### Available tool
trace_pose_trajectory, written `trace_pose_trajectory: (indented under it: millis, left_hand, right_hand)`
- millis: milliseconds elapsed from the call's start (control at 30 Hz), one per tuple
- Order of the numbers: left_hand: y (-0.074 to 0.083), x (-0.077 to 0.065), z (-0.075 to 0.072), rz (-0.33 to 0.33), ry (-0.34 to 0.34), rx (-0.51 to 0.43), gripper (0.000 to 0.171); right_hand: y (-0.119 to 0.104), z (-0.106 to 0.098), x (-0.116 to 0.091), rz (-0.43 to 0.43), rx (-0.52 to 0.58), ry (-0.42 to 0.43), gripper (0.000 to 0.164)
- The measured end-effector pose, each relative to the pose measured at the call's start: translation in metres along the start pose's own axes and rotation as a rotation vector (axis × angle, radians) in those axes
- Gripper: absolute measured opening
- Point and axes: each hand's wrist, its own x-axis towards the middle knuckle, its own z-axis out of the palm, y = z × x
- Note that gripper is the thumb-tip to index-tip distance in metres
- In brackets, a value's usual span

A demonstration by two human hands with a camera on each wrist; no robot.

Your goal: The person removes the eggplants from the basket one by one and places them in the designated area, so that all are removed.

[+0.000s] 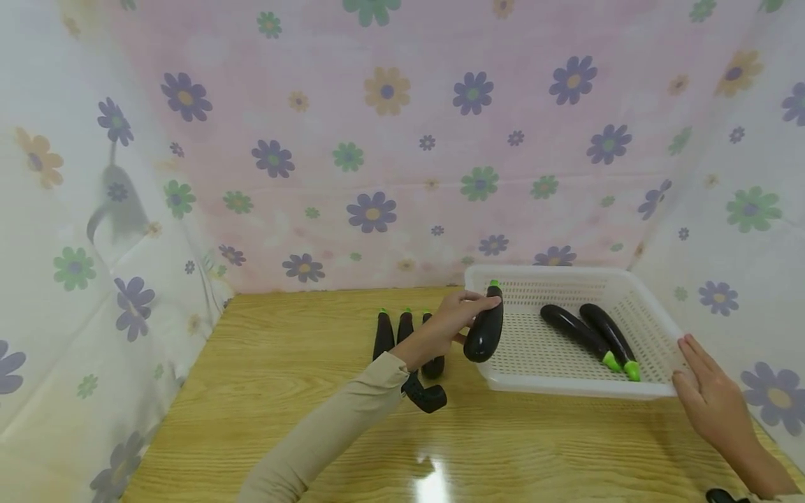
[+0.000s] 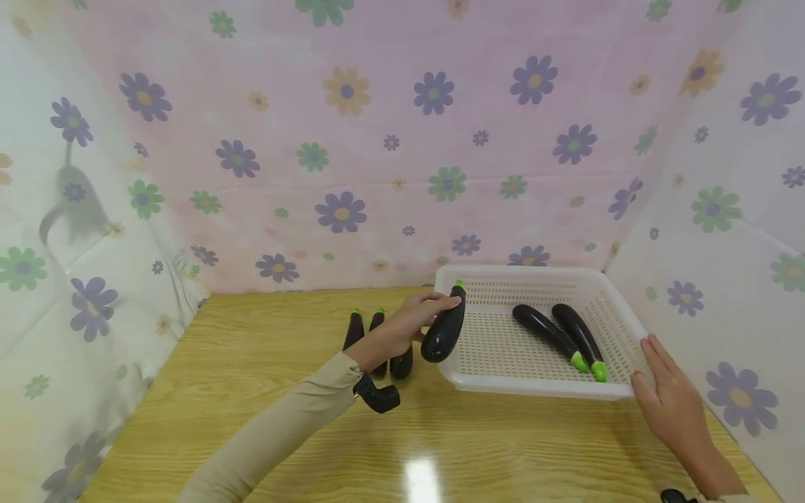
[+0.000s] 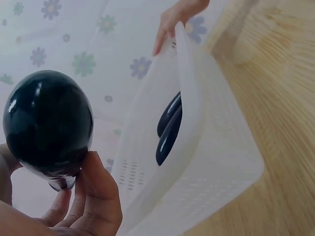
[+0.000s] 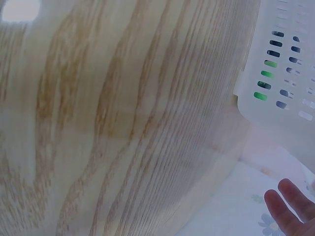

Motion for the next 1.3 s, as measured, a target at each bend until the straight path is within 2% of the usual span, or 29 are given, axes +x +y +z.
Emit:
trace_pose_trajectory:
  millis: [133, 433, 733, 1067, 1233, 1300]
  left_hand:
    - [0.000, -0.004, -0.007, -0.005, 0.012, 0.015, 0.044]
    - [-0.001, -0.011, -0.022, -0.028, 0.055, 0.009, 0.050]
    - [-0.006, -0.016, -0.036, -0.048, 0.051, -0.030, 0.052]
    - [-0.012, -0.020, -0.052, -0.045, 0.094, -0.030, 0.054]
    - [-0.016, -0.021, -0.060, -0.033, 0.095, -0.041, 0.056]
    - [-0.010, -0.027, -0.060, -0.033, 0.092, -0.042, 0.054]
  right_hand:
    - [0.000, 0.002, -0.002, -0.002, -0.007, 0.009, 0.055]
    - [0.000, 0.002, -0.001, -0.017, -0.004, 0.031, 0.056]
    - [0.001, 0.002, 0.001, -0.017, 0.001, 0.043, 0.056]
    - [-0.001, 0.003, 0.001, 0.008, -0.012, 0.034, 0.057]
    - [0.000, 0.004, 0.000, 0.007, -0.020, 0.049, 0.057]
    - [-0.001, 0.005, 0.000, 0.015, -0.037, 0.056, 0.057]
